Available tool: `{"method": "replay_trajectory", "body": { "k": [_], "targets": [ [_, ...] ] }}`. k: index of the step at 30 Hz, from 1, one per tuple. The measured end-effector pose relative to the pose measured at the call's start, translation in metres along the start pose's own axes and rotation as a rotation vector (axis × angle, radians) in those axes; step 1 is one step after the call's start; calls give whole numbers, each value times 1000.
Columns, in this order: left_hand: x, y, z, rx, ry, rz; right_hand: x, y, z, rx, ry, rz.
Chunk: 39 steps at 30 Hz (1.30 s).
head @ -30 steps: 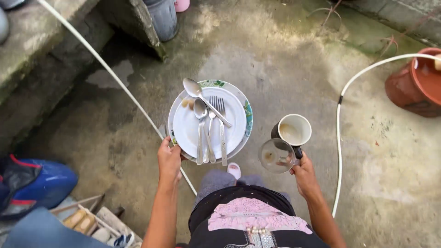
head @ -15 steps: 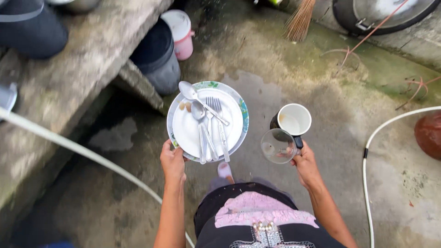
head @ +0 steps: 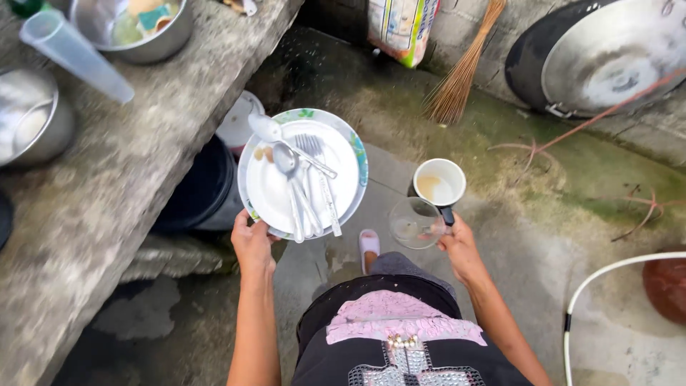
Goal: Clear the dining table of dishes, wash a rag by hand, and then wipe the table surface.
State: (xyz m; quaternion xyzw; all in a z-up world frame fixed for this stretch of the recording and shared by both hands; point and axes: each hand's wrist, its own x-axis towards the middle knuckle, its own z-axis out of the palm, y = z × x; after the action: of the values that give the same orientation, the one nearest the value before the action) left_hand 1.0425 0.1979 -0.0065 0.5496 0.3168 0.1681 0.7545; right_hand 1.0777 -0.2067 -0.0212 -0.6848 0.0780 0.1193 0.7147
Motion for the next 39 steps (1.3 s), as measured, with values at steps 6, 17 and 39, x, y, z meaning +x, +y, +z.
{"method": "replay_trajectory", "body": {
  "k": [6,17,39],
  "targets": [
    [159,17,98,7,93,-18,230,-33,18,0,-143,-51],
    [472,36,198,-55,177,81,589,-145,157,-38,-256,-63],
    [772,-22,265,-112,764,-2,1146,-167,441,-509,-812,49]
  ]
}}
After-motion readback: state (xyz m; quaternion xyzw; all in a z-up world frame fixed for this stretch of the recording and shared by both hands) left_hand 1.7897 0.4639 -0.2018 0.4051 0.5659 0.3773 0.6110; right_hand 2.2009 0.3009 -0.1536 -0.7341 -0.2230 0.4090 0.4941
